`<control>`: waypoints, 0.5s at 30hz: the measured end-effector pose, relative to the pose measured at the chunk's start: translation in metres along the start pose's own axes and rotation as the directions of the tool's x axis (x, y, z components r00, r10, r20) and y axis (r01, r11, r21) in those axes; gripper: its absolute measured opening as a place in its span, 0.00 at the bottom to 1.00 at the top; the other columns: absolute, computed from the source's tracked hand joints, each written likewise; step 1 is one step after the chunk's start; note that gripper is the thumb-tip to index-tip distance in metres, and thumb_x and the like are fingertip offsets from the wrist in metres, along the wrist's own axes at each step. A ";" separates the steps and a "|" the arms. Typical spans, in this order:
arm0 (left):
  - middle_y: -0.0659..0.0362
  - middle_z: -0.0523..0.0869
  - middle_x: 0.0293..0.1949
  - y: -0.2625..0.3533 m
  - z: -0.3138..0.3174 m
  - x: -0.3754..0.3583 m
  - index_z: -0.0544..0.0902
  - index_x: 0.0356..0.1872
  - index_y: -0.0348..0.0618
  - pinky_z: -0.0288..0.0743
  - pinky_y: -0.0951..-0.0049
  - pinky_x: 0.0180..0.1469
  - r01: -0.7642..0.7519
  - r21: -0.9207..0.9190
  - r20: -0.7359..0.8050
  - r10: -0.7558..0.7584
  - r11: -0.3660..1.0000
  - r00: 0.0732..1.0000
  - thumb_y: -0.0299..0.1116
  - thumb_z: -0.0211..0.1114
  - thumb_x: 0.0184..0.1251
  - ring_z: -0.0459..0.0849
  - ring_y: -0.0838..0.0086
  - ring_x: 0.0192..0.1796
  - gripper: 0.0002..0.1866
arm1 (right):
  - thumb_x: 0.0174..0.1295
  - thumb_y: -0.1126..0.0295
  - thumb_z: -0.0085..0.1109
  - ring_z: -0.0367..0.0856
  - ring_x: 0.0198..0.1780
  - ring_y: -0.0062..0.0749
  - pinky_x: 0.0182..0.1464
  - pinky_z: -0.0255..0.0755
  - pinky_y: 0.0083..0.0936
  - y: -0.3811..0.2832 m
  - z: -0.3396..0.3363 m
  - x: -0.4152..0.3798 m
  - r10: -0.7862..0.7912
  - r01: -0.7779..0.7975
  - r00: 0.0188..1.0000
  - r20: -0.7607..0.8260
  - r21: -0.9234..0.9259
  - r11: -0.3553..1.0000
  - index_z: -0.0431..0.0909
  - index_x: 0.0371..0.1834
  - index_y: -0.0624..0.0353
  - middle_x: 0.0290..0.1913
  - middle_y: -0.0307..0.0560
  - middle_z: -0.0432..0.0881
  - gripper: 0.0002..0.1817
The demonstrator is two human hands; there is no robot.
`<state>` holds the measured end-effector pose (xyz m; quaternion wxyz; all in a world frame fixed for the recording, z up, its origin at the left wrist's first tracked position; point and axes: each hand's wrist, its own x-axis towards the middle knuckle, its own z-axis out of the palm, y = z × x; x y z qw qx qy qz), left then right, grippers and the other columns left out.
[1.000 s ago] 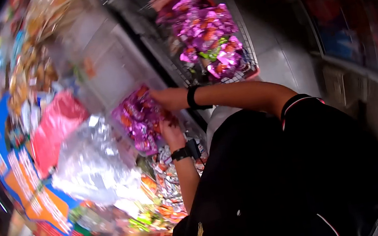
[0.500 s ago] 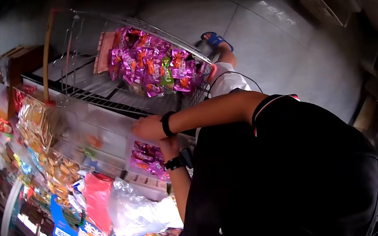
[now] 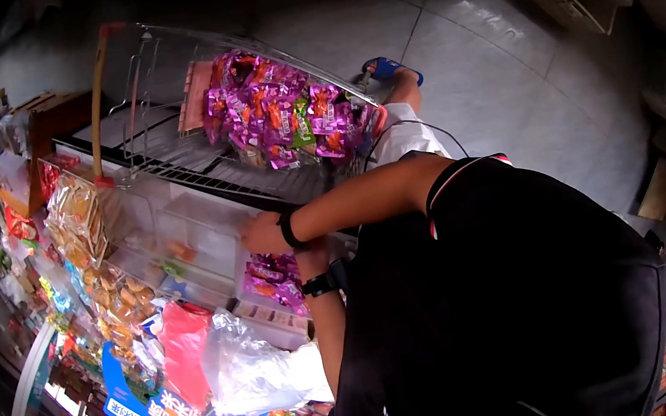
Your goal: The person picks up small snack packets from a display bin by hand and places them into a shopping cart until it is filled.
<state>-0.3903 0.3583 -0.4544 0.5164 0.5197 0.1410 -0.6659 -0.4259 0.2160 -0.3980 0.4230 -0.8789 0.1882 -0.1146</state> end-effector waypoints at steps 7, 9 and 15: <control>0.53 0.76 0.58 -0.006 -0.003 -0.008 0.71 0.58 0.40 0.66 0.62 0.65 0.043 -0.131 0.028 -0.039 0.990 0.999 0.41 0.52 0.70 0.75 0.63 0.59 0.21 | 0.41 0.75 0.64 0.82 0.42 0.51 0.42 0.78 0.40 -0.003 0.006 -0.008 -0.025 0.024 0.998 0.058 0.032 0.999 0.77 0.39 0.72 0.39 0.60 0.80 0.19; 0.53 0.77 0.57 -0.009 0.001 -0.009 0.72 0.58 0.40 0.67 0.63 0.64 0.036 -0.139 0.013 -0.035 0.990 0.999 0.41 0.53 0.70 0.76 0.63 0.59 0.21 | 0.42 0.74 0.63 0.81 0.43 0.50 0.42 0.78 0.39 -0.005 -0.003 -0.013 -0.051 0.050 0.996 0.078 0.010 0.999 0.77 0.41 0.70 0.41 0.59 0.79 0.19; 0.57 0.78 0.56 -0.010 0.061 -0.001 0.71 0.59 0.44 0.69 0.64 0.61 -0.157 0.129 0.036 0.154 0.979 0.987 0.42 0.54 0.70 0.77 0.66 0.58 0.21 | 0.50 0.72 0.56 0.77 0.47 0.45 0.45 0.75 0.39 0.014 -0.042 -0.019 -0.019 -0.004 0.954 -0.299 -0.074 0.997 0.76 0.36 0.65 0.44 0.53 0.77 0.11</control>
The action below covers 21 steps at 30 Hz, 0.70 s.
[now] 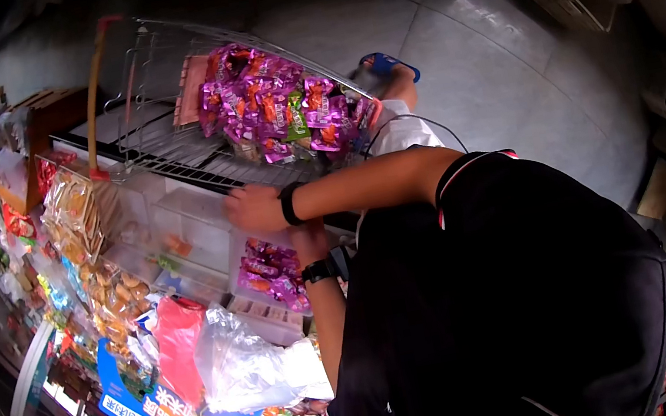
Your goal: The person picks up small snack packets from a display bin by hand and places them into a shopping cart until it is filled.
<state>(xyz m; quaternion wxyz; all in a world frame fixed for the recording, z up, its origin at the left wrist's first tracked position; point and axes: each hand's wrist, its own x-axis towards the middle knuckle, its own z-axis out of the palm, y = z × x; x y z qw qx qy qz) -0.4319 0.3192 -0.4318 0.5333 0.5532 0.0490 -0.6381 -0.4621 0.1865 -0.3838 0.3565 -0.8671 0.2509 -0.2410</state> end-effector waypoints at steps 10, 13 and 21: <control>0.55 0.80 0.51 -0.042 0.038 0.010 0.67 0.61 0.41 0.74 0.78 0.44 0.138 0.393 -0.148 -0.085 0.909 0.985 0.35 0.57 0.68 0.80 0.75 0.47 0.23 | 0.46 0.77 0.54 0.75 0.51 0.52 0.56 0.70 0.38 0.216 -0.156 -0.078 0.354 -0.376 0.905 -0.236 -0.056 0.925 0.80 0.36 0.63 0.44 0.56 0.79 0.12; 0.60 0.80 0.53 -0.071 0.031 0.008 0.72 0.58 0.46 0.73 0.76 0.47 0.217 0.504 -0.185 -0.140 0.836 0.973 0.39 0.53 0.71 0.81 0.72 0.50 0.17 | 0.52 0.76 0.48 0.75 0.54 0.53 0.56 0.70 0.38 0.327 -0.208 -0.167 0.514 -0.534 0.845 -0.145 -0.175 0.827 0.77 0.45 0.64 0.54 0.59 0.77 0.17; 0.60 0.81 0.52 -0.116 0.081 0.005 0.72 0.60 0.45 0.71 0.73 0.52 0.324 0.572 -0.278 -0.194 0.753 0.941 0.40 0.52 0.70 0.81 0.73 0.51 0.20 | 0.58 0.68 0.49 0.75 0.55 0.54 0.57 0.69 0.42 0.435 -0.300 -0.321 0.904 -0.888 0.395 -0.161 -0.320 0.331 0.78 0.48 0.58 0.50 0.60 0.78 0.16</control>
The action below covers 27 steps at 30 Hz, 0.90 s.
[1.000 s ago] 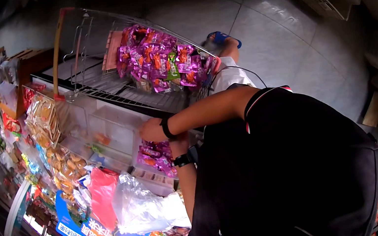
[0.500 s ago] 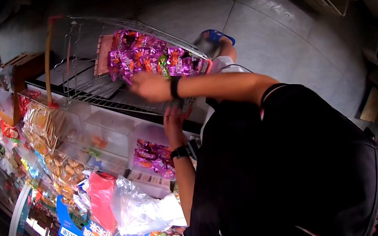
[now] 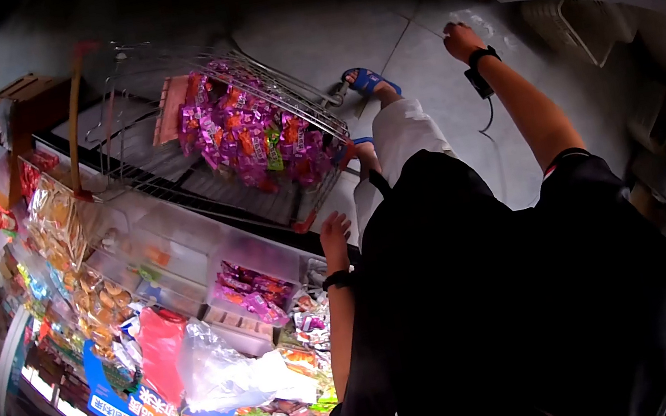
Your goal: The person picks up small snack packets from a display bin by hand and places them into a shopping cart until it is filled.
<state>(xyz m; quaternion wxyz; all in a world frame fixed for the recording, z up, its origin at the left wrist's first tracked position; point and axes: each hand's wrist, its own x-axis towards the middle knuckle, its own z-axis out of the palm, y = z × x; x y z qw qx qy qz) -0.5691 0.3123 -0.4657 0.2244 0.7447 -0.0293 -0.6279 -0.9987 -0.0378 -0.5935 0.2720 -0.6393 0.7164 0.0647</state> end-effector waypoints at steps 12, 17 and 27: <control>0.58 0.83 0.48 -0.015 -0.003 -0.020 0.73 0.58 0.41 0.72 0.75 0.45 -0.245 0.129 0.005 0.247 0.961 0.969 0.39 0.52 0.71 0.82 0.74 0.45 0.19 | 0.58 0.66 0.47 0.75 0.57 0.54 0.56 0.71 0.42 0.064 0.055 -0.065 0.223 -0.189 0.937 0.269 -0.149 0.971 0.77 0.50 0.62 0.54 0.62 0.77 0.19; 0.58 0.83 0.47 -0.089 -0.044 -0.013 0.74 0.56 0.42 0.72 0.81 0.36 -0.166 -0.011 -0.066 0.165 0.986 0.984 0.37 0.52 0.70 0.82 0.77 0.40 0.17 | 0.57 0.66 0.47 0.74 0.59 0.52 0.57 0.71 0.41 0.071 0.059 -0.133 0.349 -0.319 0.884 0.311 -0.143 0.937 0.77 0.51 0.62 0.56 0.61 0.76 0.20; 0.58 0.83 0.48 -0.214 -0.072 -0.031 0.73 0.57 0.43 0.72 0.80 0.31 -0.016 -0.258 -0.111 -0.013 0.966 0.994 0.38 0.50 0.72 0.83 0.76 0.38 0.17 | 0.53 0.70 0.53 0.82 0.42 0.52 0.45 0.77 0.41 0.109 0.145 -0.112 -0.186 0.316 0.921 0.343 -0.377 0.870 0.82 0.29 0.63 0.36 0.57 0.83 0.10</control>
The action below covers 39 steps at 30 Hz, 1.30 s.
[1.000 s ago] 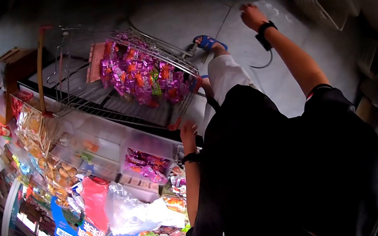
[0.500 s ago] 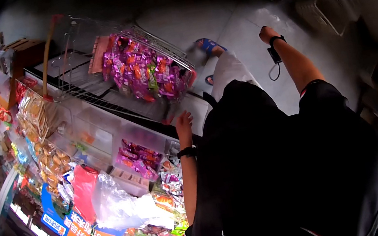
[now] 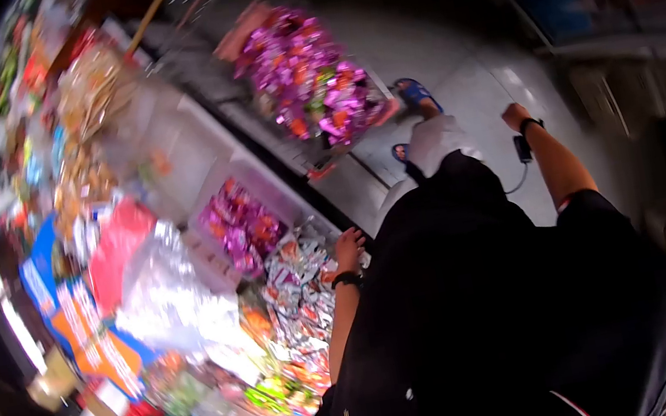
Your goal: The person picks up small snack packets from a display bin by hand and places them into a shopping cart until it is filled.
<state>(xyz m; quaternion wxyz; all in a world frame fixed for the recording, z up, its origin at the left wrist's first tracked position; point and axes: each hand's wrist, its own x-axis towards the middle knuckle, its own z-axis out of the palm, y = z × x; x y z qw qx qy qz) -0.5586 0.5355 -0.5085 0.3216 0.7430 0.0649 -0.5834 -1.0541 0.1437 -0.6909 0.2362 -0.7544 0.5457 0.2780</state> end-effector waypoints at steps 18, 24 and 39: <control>0.59 0.81 0.53 0.034 0.071 -0.026 0.71 0.59 0.46 0.74 0.71 0.50 -0.162 -0.581 -0.148 0.092 0.798 0.985 0.35 0.48 0.71 0.81 0.71 0.52 0.17 | 0.55 0.72 0.55 0.82 0.32 0.34 0.32 0.77 0.32 -0.169 -0.252 0.168 -0.909 0.790 0.406 -0.098 -0.462 0.403 0.79 0.26 0.58 0.33 0.46 0.80 0.05; 0.61 0.84 0.38 0.034 0.085 0.002 0.78 0.48 0.49 0.71 0.75 0.31 -0.273 -0.748 -0.280 0.085 0.605 0.956 0.40 0.59 0.64 0.82 0.74 0.34 0.14 | 0.60 0.68 0.52 0.82 0.40 0.42 0.43 0.75 0.35 -0.278 -0.325 0.142 -0.791 0.818 0.558 -0.250 0.006 0.575 0.78 0.38 0.61 0.40 0.50 0.81 0.10; 0.58 0.82 0.47 0.173 0.019 -0.008 0.72 0.56 0.46 0.77 0.66 0.44 -0.629 -0.588 -0.686 0.097 0.508 0.721 0.37 0.52 0.69 0.84 0.70 0.40 0.17 | 0.62 0.62 0.56 0.80 0.47 0.42 0.48 0.72 0.30 -0.483 -0.403 0.047 -0.932 0.890 0.363 0.008 0.295 0.349 0.76 0.53 0.57 0.46 0.52 0.81 0.18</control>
